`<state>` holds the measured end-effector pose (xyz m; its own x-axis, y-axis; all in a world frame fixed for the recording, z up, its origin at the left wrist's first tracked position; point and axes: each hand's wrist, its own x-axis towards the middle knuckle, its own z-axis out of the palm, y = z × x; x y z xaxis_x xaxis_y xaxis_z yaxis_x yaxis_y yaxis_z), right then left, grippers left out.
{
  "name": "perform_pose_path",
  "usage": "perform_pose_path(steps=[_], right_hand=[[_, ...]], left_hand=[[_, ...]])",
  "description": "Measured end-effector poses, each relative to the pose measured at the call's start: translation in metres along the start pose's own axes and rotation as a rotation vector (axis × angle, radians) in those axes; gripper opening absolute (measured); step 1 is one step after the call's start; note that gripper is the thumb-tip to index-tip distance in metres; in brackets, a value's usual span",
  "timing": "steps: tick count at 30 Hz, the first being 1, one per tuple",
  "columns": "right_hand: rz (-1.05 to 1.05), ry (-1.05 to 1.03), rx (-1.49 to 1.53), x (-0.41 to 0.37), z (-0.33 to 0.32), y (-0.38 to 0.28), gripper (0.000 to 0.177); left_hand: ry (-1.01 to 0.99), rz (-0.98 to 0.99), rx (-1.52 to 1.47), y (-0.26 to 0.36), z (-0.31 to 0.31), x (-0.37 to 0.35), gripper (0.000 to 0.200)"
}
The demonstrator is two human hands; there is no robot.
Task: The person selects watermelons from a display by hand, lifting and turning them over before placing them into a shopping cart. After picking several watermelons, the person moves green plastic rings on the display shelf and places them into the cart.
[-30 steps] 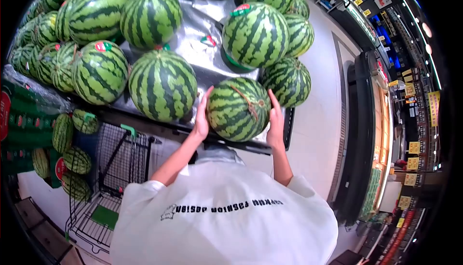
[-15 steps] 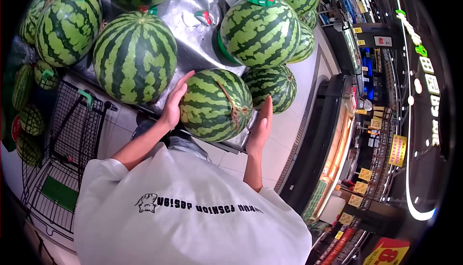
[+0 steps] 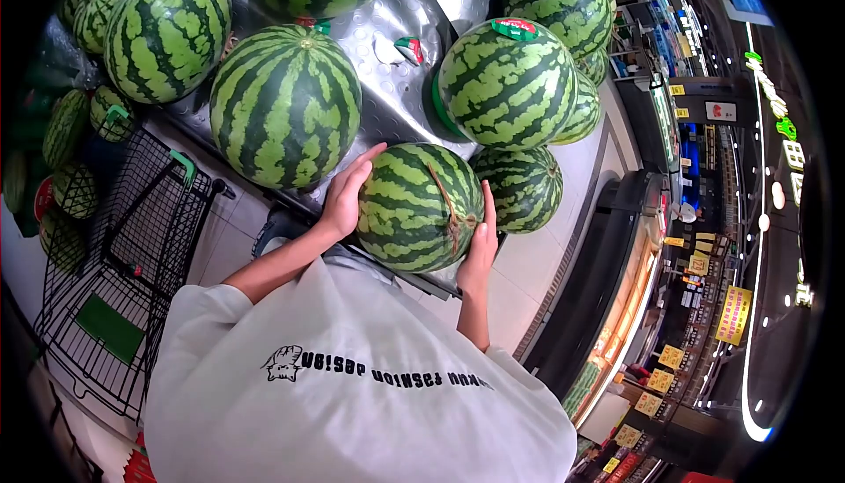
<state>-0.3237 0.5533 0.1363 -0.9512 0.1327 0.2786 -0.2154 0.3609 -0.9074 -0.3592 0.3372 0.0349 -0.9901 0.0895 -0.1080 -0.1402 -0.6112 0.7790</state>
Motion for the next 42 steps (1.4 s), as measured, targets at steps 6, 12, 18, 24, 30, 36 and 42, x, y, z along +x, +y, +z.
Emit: perform_pose_path(steps=[6, 12, 18, 24, 30, 36, 42], right_hand=[[-0.039, -0.069, -0.012, 0.005, 0.000, -0.006, 0.058], [-0.070, -0.218, -0.100, 0.007, -0.001, -0.009, 0.054], [-0.099, -0.109, 0.014, 0.004, 0.005, 0.003, 0.055], [-0.136, -0.037, 0.087, 0.001, 0.003, 0.017, 0.053], [-0.126, -0.043, 0.091, 0.003, -0.002, 0.019, 0.054], [-0.128, -0.047, 0.072, 0.002, -0.002, 0.017, 0.053], [-0.041, 0.039, 0.075, 0.006, -0.007, 0.008, 0.052]], left_hand=[[0.004, 0.001, 0.028, 0.000, -0.002, 0.000, 0.051], [0.009, -0.036, 0.015, 0.006, 0.002, 0.000, 0.052], [0.033, -0.041, 0.025, 0.005, 0.002, -0.001, 0.053], [0.269, -0.141, 0.301, 0.033, 0.019, -0.029, 0.044], [0.625, 0.431, 0.624, 0.099, 0.001, -0.060, 0.022], [0.765, 0.470, 0.598, 0.143, -0.119, -0.036, 0.044], [0.355, 0.118, 0.043, 0.169, -0.136, 0.020, 0.069]])
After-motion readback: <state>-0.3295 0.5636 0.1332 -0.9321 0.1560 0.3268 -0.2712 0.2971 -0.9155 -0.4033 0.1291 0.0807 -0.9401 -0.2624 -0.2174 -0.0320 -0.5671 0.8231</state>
